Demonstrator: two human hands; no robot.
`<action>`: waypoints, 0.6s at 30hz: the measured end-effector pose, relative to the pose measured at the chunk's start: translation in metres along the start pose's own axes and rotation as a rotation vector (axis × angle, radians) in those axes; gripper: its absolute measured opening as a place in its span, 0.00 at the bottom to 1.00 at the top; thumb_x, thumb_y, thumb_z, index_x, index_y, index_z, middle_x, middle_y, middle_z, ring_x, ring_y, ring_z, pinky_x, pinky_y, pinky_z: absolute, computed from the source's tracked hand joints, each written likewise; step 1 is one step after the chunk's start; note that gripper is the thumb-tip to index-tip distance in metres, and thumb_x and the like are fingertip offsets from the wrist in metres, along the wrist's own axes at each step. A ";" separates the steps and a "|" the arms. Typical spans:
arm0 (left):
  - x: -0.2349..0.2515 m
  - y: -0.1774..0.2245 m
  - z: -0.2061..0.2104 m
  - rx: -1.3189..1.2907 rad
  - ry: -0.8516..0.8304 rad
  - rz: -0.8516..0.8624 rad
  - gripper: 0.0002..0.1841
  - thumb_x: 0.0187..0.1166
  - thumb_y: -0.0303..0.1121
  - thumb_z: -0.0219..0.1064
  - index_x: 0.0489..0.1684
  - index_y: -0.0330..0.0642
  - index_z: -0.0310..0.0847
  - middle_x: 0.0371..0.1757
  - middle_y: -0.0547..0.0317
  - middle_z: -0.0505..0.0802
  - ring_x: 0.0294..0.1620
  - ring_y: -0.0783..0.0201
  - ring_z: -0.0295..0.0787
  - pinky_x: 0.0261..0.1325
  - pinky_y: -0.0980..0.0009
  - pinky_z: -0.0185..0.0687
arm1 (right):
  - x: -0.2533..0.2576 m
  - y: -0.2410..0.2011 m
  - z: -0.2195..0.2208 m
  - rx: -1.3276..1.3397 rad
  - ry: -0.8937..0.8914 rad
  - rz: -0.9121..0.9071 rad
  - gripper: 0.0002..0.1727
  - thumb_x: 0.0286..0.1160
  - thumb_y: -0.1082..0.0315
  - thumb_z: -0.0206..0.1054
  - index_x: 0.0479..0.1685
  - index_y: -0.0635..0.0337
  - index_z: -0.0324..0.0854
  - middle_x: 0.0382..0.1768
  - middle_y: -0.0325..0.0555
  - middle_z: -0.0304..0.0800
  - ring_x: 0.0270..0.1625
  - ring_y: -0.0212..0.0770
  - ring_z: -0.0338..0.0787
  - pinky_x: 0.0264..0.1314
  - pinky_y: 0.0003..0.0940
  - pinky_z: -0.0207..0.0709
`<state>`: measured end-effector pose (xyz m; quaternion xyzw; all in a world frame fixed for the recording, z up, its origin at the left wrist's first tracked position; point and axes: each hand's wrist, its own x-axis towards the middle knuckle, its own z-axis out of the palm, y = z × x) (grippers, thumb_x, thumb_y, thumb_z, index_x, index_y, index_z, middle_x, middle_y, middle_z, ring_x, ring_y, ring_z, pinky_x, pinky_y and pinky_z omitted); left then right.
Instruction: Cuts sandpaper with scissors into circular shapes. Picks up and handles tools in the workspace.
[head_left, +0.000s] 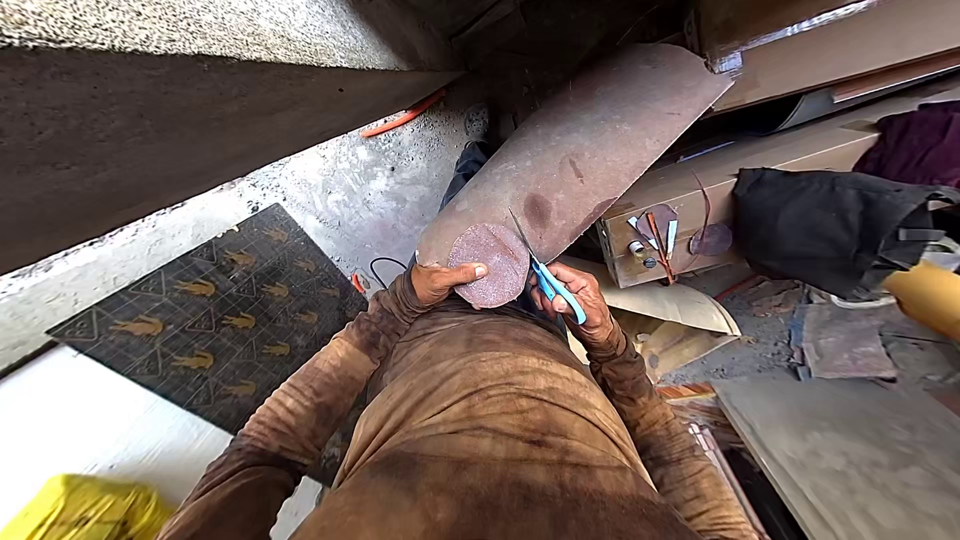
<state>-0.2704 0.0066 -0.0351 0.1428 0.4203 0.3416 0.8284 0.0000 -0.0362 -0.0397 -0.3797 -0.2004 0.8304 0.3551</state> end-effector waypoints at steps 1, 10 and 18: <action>0.000 0.000 -0.001 0.001 0.000 -0.006 0.12 0.71 0.20 0.73 0.49 0.42 0.88 0.41 0.56 0.98 0.41 0.63 0.97 0.52 0.63 0.94 | 0.000 0.002 0.000 0.004 0.005 -0.002 0.28 0.74 0.48 0.74 0.56 0.66 0.84 0.31 0.36 0.90 0.28 0.26 0.84 0.29 0.21 0.77; 0.008 0.011 -0.006 0.117 -0.009 -0.046 0.14 0.67 0.19 0.75 0.50 0.43 0.88 0.42 0.58 0.98 0.43 0.65 0.96 0.54 0.64 0.93 | -0.020 -0.038 -0.017 -0.307 -0.279 0.304 0.42 0.76 0.34 0.65 0.73 0.63 0.73 0.53 0.42 0.94 0.45 0.35 0.93 0.45 0.31 0.88; 0.025 0.038 0.000 0.294 -0.109 -0.002 0.13 0.71 0.23 0.74 0.51 0.46 0.89 0.43 0.61 0.98 0.42 0.68 0.96 0.50 0.66 0.93 | -0.117 -0.082 -0.016 -0.270 0.101 0.027 0.29 0.66 0.48 0.81 0.62 0.53 0.82 0.38 0.36 0.93 0.37 0.32 0.92 0.39 0.28 0.89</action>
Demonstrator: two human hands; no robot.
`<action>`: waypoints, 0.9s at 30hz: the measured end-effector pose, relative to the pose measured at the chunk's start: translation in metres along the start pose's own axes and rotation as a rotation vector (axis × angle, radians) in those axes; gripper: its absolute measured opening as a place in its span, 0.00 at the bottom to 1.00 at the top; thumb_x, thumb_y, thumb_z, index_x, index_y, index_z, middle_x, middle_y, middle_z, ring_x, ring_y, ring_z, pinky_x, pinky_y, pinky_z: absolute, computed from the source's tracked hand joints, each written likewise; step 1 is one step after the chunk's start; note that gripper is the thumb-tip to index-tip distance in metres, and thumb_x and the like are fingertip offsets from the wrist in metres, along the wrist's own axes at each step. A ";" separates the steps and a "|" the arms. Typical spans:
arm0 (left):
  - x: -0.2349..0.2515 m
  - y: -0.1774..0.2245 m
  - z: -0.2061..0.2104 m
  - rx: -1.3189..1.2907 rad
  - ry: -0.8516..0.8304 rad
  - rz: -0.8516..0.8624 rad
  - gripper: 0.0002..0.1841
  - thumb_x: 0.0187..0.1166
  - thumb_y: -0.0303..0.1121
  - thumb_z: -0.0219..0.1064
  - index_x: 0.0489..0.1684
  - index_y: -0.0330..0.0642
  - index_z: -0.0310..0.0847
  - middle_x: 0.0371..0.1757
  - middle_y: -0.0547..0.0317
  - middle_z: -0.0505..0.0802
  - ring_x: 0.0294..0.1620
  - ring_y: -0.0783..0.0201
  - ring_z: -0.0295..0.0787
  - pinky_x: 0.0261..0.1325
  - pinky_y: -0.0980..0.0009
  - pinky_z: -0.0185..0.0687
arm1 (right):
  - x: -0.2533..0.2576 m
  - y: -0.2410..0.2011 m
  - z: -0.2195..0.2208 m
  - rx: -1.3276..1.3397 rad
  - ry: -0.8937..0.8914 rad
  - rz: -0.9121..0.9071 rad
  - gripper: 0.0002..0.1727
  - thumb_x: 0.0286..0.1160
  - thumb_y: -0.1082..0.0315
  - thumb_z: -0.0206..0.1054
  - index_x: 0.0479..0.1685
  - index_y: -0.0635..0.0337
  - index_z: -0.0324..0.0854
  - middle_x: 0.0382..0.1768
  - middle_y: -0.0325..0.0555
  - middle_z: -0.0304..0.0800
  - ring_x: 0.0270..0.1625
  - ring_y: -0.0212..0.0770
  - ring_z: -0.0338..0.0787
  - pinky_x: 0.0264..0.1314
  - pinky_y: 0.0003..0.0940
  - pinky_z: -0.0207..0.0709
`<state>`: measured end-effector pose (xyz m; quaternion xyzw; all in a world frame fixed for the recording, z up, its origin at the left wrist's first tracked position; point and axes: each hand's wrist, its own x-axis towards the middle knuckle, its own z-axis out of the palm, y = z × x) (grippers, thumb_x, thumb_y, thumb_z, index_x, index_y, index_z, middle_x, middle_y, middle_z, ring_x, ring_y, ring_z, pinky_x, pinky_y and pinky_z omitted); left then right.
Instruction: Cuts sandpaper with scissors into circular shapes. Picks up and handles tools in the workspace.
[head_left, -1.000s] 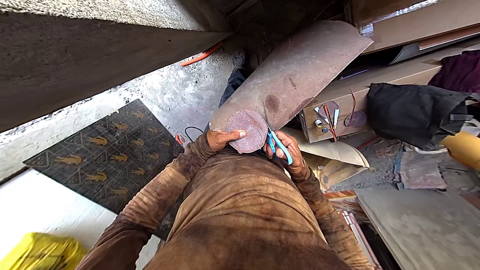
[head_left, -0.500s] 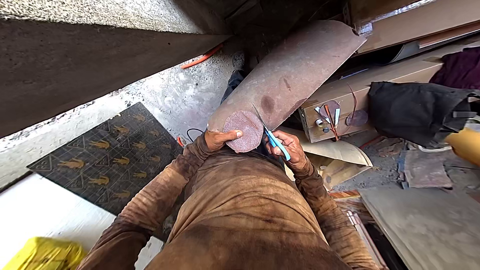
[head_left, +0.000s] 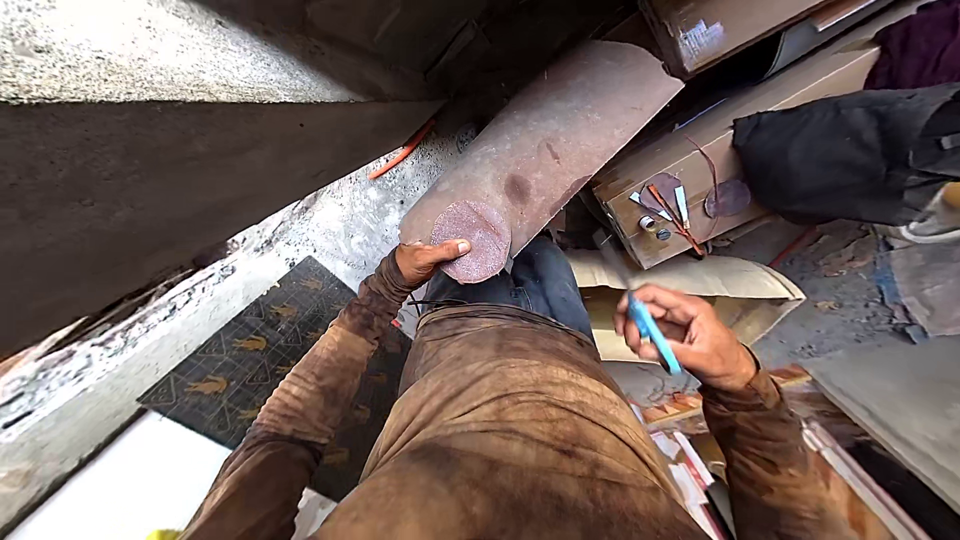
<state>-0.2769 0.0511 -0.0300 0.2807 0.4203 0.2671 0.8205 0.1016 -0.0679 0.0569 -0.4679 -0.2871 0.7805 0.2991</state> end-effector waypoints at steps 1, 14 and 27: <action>0.001 0.003 0.004 0.007 -0.019 0.002 0.13 0.71 0.23 0.74 0.52 0.46 0.88 0.44 0.60 0.98 0.42 0.67 0.96 0.51 0.66 0.93 | 0.006 0.002 0.008 0.008 0.117 -0.074 0.29 0.67 0.46 0.79 0.61 0.53 0.82 0.38 0.36 0.93 0.37 0.32 0.92 0.40 0.29 0.89; 0.068 0.159 0.147 0.339 -0.254 0.321 0.11 0.69 0.26 0.77 0.48 0.44 0.88 0.41 0.62 0.98 0.44 0.67 0.96 0.54 0.64 0.94 | -0.022 -0.024 -0.001 0.304 0.427 -0.672 0.28 0.77 0.41 0.68 0.65 0.52 0.82 0.30 0.36 0.90 0.33 0.36 0.91 0.41 0.36 0.89; 0.057 0.206 0.194 0.653 -0.323 0.327 0.11 0.65 0.35 0.82 0.43 0.58 0.91 0.38 0.74 0.98 0.39 0.76 0.95 0.48 0.73 0.94 | -0.086 0.013 -0.028 0.240 0.369 -0.735 0.27 0.70 0.54 0.79 0.67 0.52 0.80 0.39 0.46 0.96 0.42 0.43 0.96 0.51 0.40 0.91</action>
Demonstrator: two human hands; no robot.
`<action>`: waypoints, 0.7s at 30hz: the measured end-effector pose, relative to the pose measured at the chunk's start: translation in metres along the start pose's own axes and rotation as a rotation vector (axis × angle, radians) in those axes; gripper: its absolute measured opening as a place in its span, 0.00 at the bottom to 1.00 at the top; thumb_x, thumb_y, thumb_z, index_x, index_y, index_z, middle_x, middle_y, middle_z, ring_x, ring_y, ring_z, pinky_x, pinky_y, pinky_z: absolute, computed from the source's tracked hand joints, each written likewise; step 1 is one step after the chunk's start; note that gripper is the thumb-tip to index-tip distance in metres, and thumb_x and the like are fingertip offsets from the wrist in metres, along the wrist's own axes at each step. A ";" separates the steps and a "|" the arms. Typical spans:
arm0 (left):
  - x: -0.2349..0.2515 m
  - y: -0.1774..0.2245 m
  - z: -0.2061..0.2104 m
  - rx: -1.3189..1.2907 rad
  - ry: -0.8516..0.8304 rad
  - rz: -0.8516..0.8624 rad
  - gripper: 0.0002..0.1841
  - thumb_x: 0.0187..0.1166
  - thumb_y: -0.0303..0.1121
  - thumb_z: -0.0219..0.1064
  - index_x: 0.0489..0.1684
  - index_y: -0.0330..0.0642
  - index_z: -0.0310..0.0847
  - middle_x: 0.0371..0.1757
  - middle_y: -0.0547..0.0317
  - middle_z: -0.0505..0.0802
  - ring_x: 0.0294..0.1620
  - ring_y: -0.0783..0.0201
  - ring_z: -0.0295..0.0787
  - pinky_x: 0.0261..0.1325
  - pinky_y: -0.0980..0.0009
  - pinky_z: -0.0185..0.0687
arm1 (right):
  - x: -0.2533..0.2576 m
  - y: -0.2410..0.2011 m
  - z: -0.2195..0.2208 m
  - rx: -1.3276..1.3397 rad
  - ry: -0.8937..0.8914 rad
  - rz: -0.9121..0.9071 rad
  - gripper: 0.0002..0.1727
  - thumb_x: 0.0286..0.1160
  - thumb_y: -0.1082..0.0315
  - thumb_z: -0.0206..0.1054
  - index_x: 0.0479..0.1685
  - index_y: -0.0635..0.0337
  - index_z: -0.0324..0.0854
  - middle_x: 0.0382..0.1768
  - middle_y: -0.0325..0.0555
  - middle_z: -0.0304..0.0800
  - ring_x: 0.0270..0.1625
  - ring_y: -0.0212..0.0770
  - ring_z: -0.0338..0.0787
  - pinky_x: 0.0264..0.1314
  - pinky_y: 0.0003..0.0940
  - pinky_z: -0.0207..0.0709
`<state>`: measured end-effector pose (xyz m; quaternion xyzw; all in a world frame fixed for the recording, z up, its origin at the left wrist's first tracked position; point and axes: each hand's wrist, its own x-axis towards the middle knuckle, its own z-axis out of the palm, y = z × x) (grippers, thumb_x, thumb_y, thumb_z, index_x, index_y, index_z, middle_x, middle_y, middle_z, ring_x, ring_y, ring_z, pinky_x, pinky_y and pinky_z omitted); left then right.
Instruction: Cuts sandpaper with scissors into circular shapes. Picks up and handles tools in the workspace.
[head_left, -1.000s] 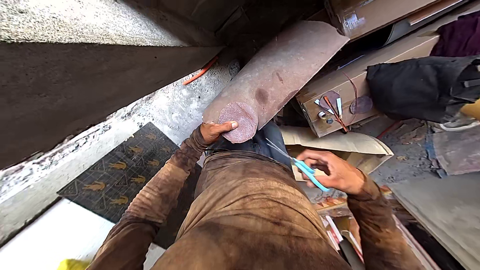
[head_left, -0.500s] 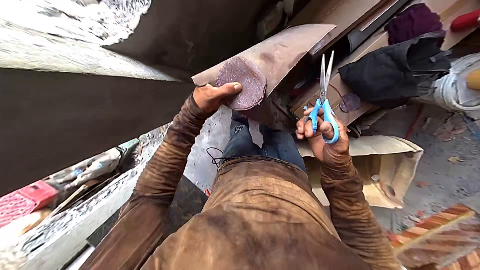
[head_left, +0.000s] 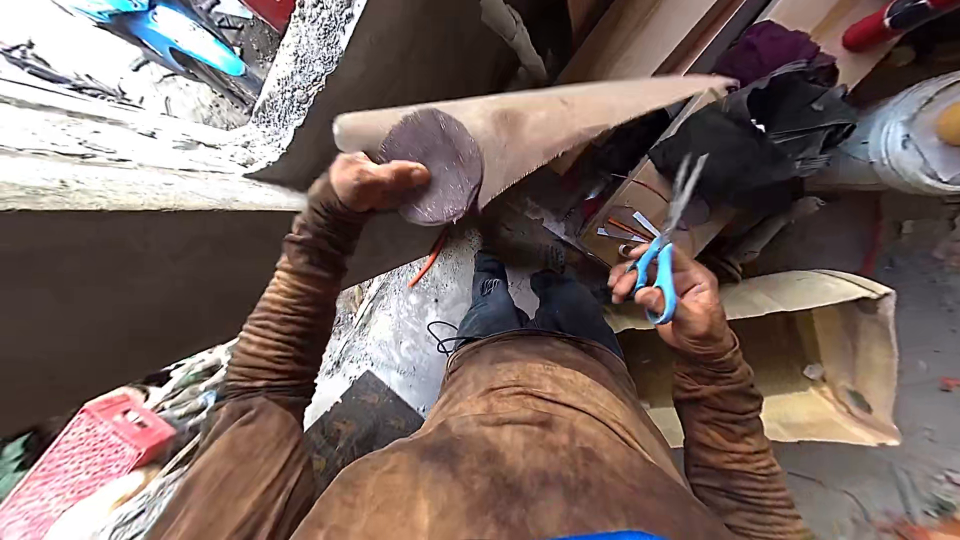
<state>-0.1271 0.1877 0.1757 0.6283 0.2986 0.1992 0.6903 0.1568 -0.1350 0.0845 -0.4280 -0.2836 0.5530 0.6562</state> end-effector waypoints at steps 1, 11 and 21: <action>-0.008 -0.017 0.007 -0.070 0.006 -0.069 0.09 0.65 0.34 0.81 0.41 0.57 0.92 0.37 0.71 0.98 0.38 0.75 0.95 0.47 0.73 0.94 | -0.002 0.006 0.000 0.008 -0.038 0.040 0.28 0.70 0.54 0.79 0.68 0.54 0.80 0.38 0.45 0.96 0.42 0.43 0.95 0.52 0.41 0.91; -0.099 -0.208 0.052 -0.592 0.150 -0.466 0.12 0.61 0.24 0.74 0.42 0.44 0.89 0.37 0.58 0.99 0.37 0.67 0.97 0.47 0.66 0.94 | -0.006 0.075 0.018 -0.376 -0.195 0.444 0.32 0.70 0.51 0.78 0.65 0.67 0.78 0.36 0.38 0.93 0.36 0.31 0.92 0.41 0.28 0.88; -0.160 -0.294 -0.022 -0.727 0.394 -0.436 0.12 0.68 0.29 0.73 0.49 0.41 0.87 0.39 0.56 0.98 0.36 0.64 0.95 0.40 0.64 0.93 | 0.027 0.136 0.099 -0.372 -0.096 0.522 0.26 0.76 0.56 0.74 0.62 0.67 0.77 0.36 0.44 0.95 0.39 0.41 0.96 0.47 0.38 0.92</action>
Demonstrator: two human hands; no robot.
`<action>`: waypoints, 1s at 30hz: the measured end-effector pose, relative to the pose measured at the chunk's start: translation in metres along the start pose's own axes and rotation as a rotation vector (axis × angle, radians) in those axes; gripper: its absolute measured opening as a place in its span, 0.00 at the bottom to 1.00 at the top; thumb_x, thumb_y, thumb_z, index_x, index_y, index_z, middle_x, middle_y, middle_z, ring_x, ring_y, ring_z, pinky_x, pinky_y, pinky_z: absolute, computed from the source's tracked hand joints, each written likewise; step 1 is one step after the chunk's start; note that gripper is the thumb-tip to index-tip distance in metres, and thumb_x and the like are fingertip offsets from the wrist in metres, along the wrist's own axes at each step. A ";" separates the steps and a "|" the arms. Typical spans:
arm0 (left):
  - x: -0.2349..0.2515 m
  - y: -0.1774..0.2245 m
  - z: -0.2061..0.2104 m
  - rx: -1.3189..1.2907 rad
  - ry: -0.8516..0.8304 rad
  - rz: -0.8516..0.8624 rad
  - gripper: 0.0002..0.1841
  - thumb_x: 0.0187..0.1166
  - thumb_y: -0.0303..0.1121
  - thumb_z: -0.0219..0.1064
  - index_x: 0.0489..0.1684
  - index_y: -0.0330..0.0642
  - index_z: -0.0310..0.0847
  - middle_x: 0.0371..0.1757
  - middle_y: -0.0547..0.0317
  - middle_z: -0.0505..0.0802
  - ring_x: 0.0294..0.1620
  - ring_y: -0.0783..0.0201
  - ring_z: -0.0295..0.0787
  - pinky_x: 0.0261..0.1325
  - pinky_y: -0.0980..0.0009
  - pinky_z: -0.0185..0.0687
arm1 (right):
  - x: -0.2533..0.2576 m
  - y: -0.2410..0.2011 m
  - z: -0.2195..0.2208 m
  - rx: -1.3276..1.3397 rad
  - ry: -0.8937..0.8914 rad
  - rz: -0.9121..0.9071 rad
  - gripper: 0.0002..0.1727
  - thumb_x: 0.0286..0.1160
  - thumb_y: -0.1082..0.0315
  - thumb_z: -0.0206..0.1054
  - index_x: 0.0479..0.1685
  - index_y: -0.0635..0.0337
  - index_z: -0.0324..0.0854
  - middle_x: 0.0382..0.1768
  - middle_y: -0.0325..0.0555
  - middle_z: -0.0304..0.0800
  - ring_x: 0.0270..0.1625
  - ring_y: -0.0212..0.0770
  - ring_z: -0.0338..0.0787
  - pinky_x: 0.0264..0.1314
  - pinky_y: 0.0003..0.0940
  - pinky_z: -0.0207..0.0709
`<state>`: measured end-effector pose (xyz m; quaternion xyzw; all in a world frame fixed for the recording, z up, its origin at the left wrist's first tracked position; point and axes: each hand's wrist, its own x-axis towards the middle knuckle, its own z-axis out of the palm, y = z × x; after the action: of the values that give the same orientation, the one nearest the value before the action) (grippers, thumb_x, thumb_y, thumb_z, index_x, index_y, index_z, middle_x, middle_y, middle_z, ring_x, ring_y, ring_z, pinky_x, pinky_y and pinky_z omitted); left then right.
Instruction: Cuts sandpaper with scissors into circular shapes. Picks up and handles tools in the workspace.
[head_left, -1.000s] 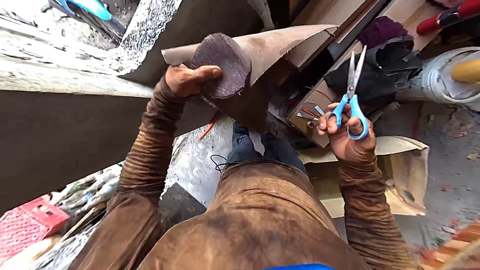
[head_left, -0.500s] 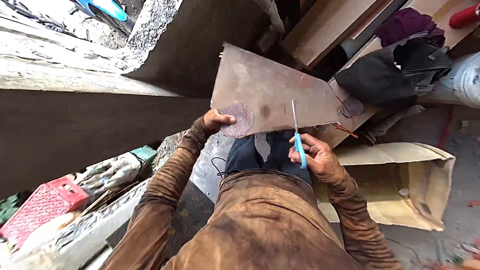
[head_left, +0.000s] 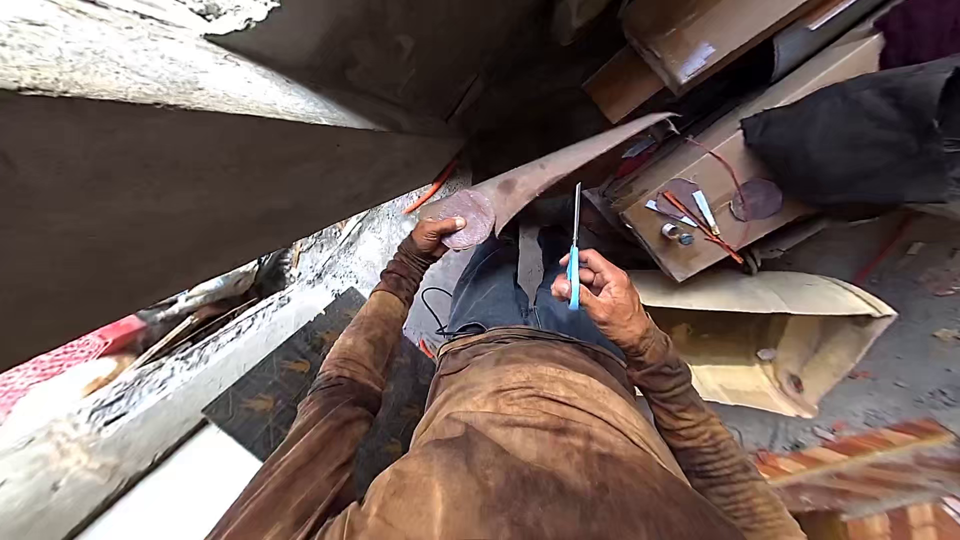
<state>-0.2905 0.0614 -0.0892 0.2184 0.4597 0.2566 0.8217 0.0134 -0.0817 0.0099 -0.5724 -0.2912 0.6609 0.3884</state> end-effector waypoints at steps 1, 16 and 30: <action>-0.004 -0.006 -0.006 -0.007 0.001 -0.027 0.12 0.69 0.29 0.73 0.49 0.41 0.87 0.40 0.56 0.97 0.37 0.64 0.95 0.41 0.64 0.93 | 0.007 -0.001 0.013 -0.037 0.068 0.024 0.25 0.75 0.57 0.75 0.62 0.65 0.78 0.36 0.45 0.96 0.39 0.41 0.97 0.46 0.39 0.93; -0.037 -0.054 0.023 -0.156 0.039 -0.205 0.07 0.73 0.20 0.68 0.44 0.34 0.89 0.37 0.54 0.97 0.39 0.64 0.95 0.52 0.64 0.91 | 0.030 0.012 0.093 -0.260 0.699 0.234 0.25 0.75 0.64 0.74 0.66 0.67 0.74 0.31 0.45 0.93 0.29 0.41 0.96 0.31 0.39 0.94; -0.078 -0.108 0.042 -0.082 0.115 -0.335 0.05 0.75 0.18 0.69 0.42 0.32 0.88 0.34 0.55 0.96 0.36 0.66 0.94 0.47 0.68 0.91 | -0.002 0.086 0.110 0.435 0.824 0.407 0.20 0.72 0.80 0.72 0.61 0.68 0.73 0.40 0.52 0.91 0.37 0.44 0.94 0.40 0.42 0.92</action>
<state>-0.2651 -0.0759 -0.0828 0.0900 0.5251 0.1467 0.8335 -0.1096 -0.1225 -0.0408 -0.7366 0.1481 0.4878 0.4444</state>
